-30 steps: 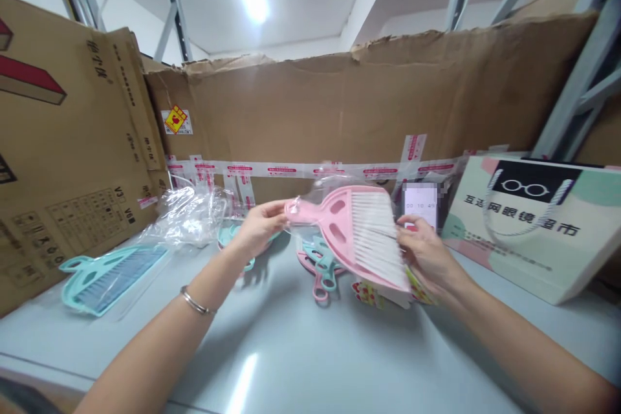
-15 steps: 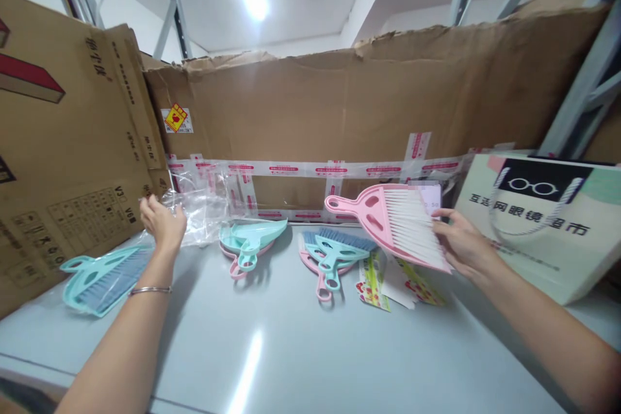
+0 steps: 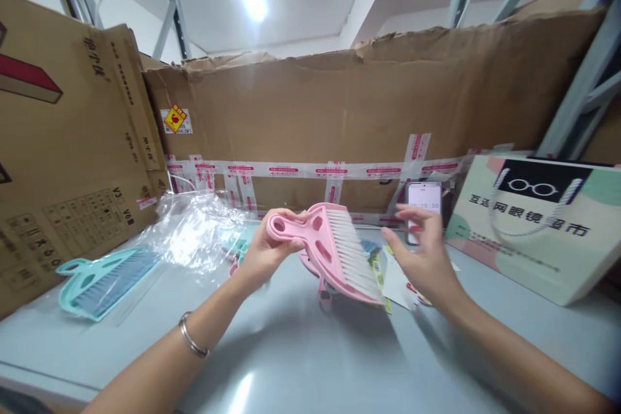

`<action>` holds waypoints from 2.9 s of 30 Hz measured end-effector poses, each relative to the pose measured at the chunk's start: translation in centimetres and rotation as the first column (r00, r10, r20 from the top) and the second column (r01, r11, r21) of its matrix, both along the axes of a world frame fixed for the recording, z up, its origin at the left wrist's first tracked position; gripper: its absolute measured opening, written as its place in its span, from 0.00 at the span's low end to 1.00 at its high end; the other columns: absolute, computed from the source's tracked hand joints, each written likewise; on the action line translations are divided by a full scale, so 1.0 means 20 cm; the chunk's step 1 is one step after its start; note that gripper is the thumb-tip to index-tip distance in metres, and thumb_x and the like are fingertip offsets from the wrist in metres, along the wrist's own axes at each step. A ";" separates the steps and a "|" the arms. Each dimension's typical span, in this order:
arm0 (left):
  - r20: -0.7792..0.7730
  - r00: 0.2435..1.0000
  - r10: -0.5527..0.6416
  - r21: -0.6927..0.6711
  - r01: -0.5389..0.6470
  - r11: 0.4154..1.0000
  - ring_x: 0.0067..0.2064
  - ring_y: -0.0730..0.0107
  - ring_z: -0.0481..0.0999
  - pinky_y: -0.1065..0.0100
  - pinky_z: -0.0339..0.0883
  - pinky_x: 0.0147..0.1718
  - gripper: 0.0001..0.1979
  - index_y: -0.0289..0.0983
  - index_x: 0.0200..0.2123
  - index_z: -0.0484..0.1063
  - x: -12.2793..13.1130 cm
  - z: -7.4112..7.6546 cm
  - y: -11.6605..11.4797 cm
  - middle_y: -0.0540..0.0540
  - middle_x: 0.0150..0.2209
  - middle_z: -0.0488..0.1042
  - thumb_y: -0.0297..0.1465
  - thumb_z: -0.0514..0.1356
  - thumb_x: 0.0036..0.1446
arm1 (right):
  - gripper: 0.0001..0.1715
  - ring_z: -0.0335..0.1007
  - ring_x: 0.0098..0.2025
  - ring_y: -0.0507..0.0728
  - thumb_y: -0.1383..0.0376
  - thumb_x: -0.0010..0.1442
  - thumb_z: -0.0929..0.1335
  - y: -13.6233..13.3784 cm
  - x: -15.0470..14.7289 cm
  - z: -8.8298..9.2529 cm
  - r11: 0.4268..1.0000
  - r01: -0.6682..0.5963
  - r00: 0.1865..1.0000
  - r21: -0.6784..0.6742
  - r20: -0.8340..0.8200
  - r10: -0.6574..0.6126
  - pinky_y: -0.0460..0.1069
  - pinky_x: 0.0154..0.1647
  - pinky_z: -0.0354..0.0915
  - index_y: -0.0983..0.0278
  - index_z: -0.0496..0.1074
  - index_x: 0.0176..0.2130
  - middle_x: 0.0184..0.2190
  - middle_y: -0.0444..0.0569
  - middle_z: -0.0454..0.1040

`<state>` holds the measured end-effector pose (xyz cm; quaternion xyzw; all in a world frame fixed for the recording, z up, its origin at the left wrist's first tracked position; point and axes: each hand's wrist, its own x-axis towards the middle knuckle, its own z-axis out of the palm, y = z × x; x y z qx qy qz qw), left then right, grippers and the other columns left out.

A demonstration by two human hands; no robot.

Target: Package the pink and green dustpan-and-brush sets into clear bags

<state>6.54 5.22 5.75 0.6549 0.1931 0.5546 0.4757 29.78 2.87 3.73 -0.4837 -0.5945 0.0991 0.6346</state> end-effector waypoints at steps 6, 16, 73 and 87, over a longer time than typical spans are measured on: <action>-0.155 0.986 0.053 0.133 -0.033 0.991 0.45 0.59 0.73 0.62 0.67 0.42 0.16 0.40 0.38 0.68 0.02 0.04 -0.07 0.43 0.40 0.75 0.28 0.66 0.44 | 0.19 0.67 0.45 0.61 0.66 0.54 0.65 -0.10 -0.17 0.12 0.958 -0.261 0.731 0.119 0.673 0.116 0.58 0.45 0.61 0.58 0.59 0.47 0.41 0.51 0.70; 0.124 0.914 0.386 0.088 -0.397 0.914 0.48 0.58 0.72 0.63 0.69 0.40 0.26 0.41 0.49 0.63 -0.27 0.17 0.08 0.42 0.44 0.74 0.37 0.64 0.47 | 0.17 0.69 0.38 0.62 0.57 0.51 0.64 0.07 0.33 0.11 0.982 0.088 0.862 -0.166 0.506 0.008 0.57 0.38 0.65 0.59 0.65 0.42 0.37 0.51 0.73; -0.511 0.858 0.045 -0.024 -0.066 0.998 0.50 0.61 0.67 0.64 0.59 0.50 0.22 0.35 0.51 0.64 -0.02 -0.10 0.05 0.42 0.48 0.70 0.42 0.52 0.58 | 0.05 0.61 0.39 0.57 0.67 0.56 0.64 0.02 -0.41 -0.02 0.958 -0.236 0.893 -0.166 0.351 0.281 0.53 0.41 0.59 0.61 0.65 0.37 0.33 0.47 0.64; -0.451 0.892 0.020 -0.133 -0.090 0.987 0.34 0.68 0.72 0.67 0.66 0.34 0.24 0.34 0.54 0.61 0.01 -0.12 0.05 0.43 0.36 0.73 0.41 0.53 0.57 | 0.17 0.67 0.36 0.55 0.55 0.53 0.65 0.07 -0.32 -0.07 0.808 -0.363 0.910 -0.464 0.009 0.414 0.51 0.39 0.62 0.63 0.66 0.39 0.33 0.46 0.71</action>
